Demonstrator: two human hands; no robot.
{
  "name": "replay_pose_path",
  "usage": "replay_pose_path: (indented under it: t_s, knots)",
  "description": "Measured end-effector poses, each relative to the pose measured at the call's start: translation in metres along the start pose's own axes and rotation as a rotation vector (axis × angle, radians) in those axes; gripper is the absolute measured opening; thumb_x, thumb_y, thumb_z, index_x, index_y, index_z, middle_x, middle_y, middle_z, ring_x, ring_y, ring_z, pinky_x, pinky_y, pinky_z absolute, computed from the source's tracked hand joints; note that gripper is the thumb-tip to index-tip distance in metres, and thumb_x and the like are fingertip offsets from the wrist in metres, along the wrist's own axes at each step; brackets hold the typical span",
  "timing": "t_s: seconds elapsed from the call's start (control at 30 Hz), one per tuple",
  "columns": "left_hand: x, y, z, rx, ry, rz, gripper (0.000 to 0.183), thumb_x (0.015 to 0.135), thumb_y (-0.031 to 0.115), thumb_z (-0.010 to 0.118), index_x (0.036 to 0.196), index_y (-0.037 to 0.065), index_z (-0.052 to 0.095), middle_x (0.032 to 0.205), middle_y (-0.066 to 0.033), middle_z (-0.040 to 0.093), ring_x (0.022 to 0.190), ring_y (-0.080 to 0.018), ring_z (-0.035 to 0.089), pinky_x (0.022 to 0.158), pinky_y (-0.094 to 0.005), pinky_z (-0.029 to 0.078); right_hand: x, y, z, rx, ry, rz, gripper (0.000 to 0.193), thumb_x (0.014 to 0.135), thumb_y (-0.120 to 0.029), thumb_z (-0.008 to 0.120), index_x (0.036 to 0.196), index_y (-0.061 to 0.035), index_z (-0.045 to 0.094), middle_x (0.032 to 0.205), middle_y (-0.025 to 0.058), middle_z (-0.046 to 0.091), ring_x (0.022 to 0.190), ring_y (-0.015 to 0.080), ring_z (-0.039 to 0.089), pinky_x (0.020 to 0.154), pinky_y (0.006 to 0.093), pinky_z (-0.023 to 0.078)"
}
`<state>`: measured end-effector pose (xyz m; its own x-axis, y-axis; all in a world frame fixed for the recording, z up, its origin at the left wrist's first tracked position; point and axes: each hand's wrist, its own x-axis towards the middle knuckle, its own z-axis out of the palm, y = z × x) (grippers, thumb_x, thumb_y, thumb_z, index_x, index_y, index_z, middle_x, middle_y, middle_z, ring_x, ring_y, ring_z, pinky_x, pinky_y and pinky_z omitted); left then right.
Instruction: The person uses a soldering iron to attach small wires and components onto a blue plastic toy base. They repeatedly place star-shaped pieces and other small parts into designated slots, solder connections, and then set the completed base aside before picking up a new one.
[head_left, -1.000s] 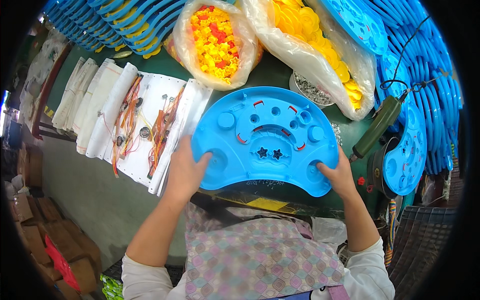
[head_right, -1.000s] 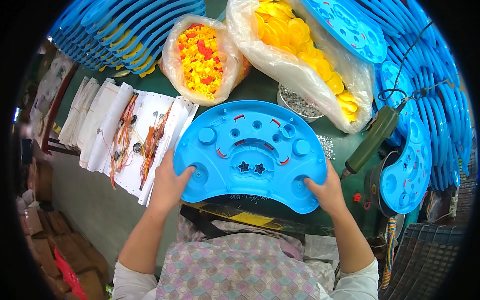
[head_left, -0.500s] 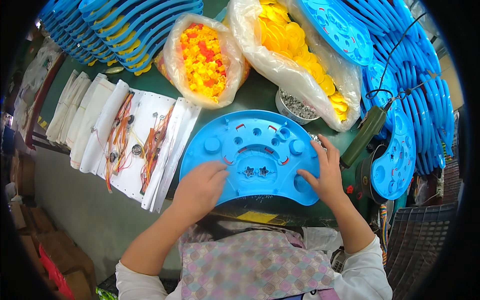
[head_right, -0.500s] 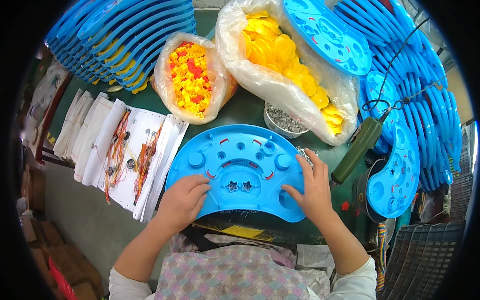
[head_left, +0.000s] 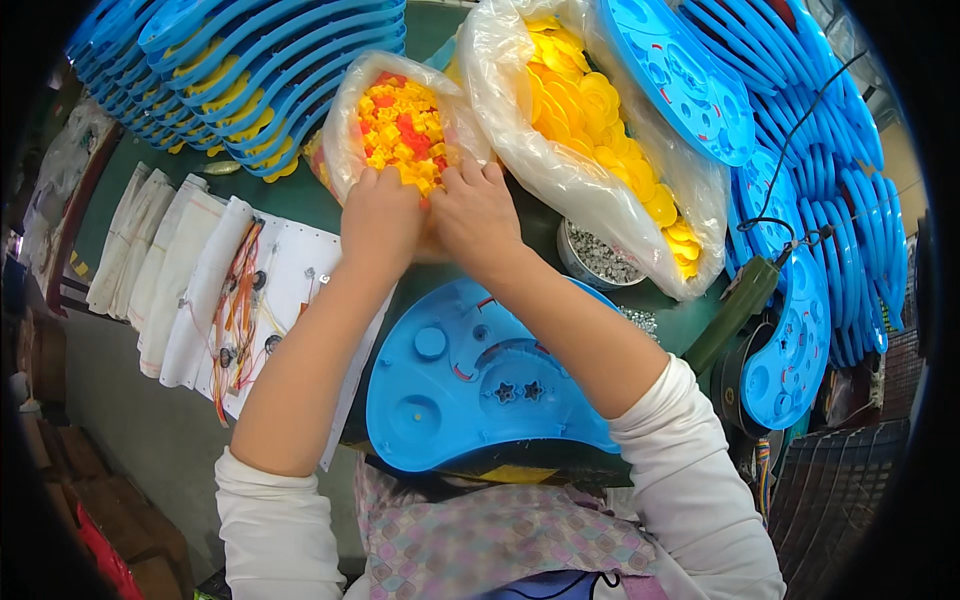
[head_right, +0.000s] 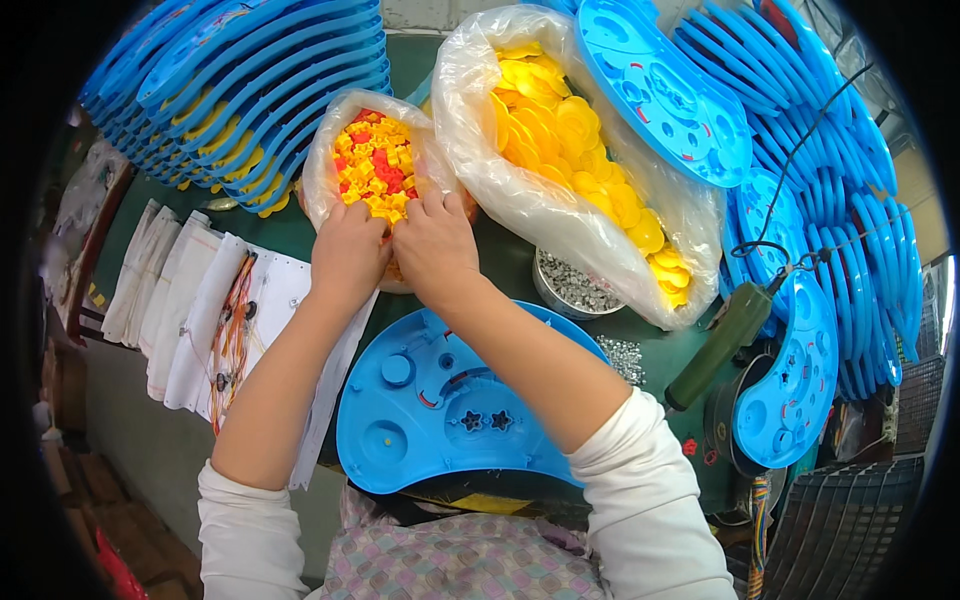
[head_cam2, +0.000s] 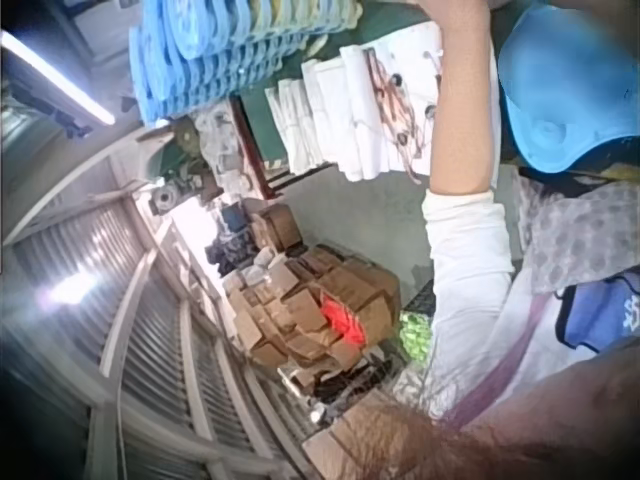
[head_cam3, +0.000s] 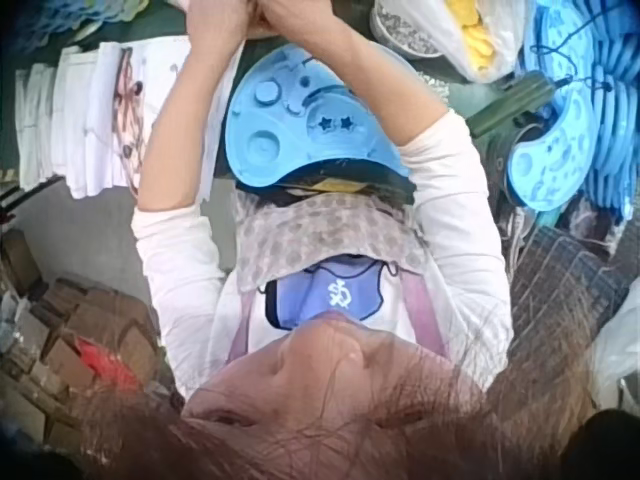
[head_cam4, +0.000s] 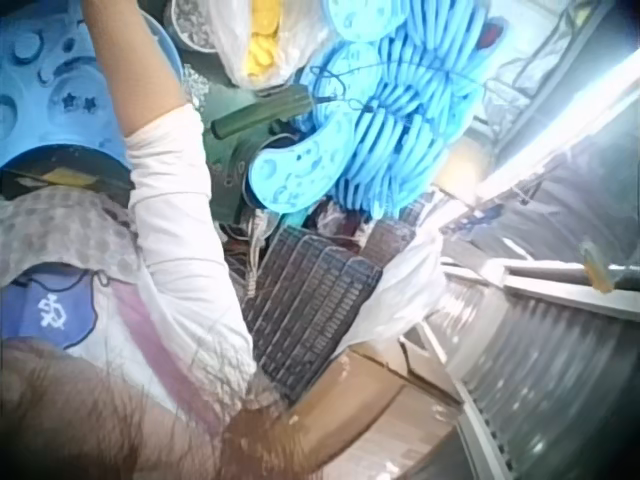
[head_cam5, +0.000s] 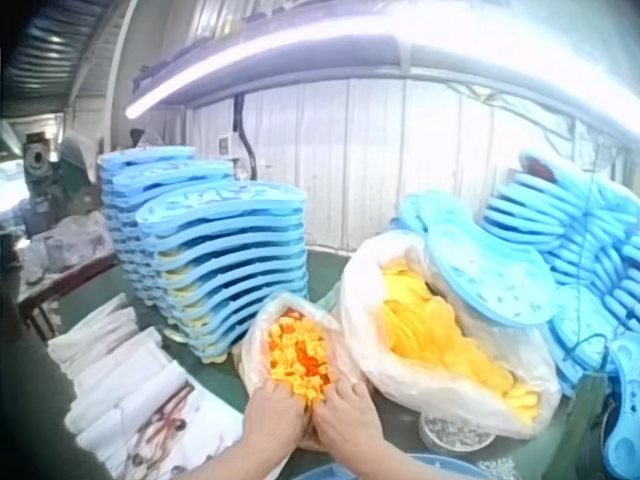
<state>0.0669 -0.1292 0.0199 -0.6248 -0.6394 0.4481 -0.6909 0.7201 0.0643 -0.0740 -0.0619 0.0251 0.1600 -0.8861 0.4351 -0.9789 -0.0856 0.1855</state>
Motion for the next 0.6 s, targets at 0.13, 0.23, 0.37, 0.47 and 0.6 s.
replay_pose_path:
  t_s: [0.13,0.23,0.37,0.47,0.6]
  knots:
    - [0.005,0.003,0.008,0.053,-0.036,-0.031,0.018,0.081,0.019,0.083,0.089,0.004,0.077,0.101,-0.0121,0.066,0.103,-0.0308,0.06,0.09,-0.0403,0.052,-0.003,0.008,0.007,0.082,0.049,0.03,0.012,0.084,-0.017,0.072,0.094,-0.011,0.074,0.101,0.0068,0.071,0.105,0.0253,0.063,0.093,0.0407,0.044]
    - [0.004,0.005,0.002,-0.026,-0.037,-0.044,0.023,0.079,0.021,0.084,0.093,0.003,0.077,0.103,-0.013,0.065,0.105,-0.0305,0.059,0.093,-0.0408,0.051,-0.011,0.018,0.001,0.211,0.066,0.057,0.019,0.084,-0.02,0.076,0.099,-0.0103,0.072,0.101,0.0081,0.071,0.106,0.0259,0.063,0.095,0.0409,0.044]
    - [-0.001,0.001,-0.008,-0.185,0.017,-0.025,0.023,0.083,0.022,0.082,0.095,0.003,0.077,0.102,-0.0123,0.069,0.104,-0.0276,0.062,0.093,-0.0399,0.051,-0.015,0.017,-0.02,0.532,0.152,0.144,0.025,0.084,-0.013,0.078,0.105,-0.0068,0.065,0.101,0.0073,0.068,0.101,0.0267,0.064,0.091,0.0417,0.047]
    - [-0.011,0.016,-0.048,-0.789,-0.191,-0.29,0.021,0.088,0.021,0.081,0.097,0.002,0.075,0.099,-0.0109,0.074,0.095,-0.0223,0.068,0.087,-0.035,0.054,-0.036,0.02,-0.066,1.087,-0.037,0.404,0.024,0.092,-0.007,0.073,0.114,-0.0034,0.064,0.106,0.007,0.069,0.101,0.0196,0.068,0.09,0.0368,0.053]
    - [-0.055,0.04,-0.067,-1.643,-0.473,-0.466,0.024,0.091,0.018,0.081,0.105,0.002,0.07,0.098,-0.0087,0.074,0.088,-0.0158,0.072,0.08,-0.0278,0.056,-0.087,0.01,-0.094,1.486,-0.061,0.52,0.032,0.096,0.001,0.066,0.127,0.0001,0.058,0.117,0.0091,0.069,0.109,0.0147,0.067,0.096,0.0308,0.056]
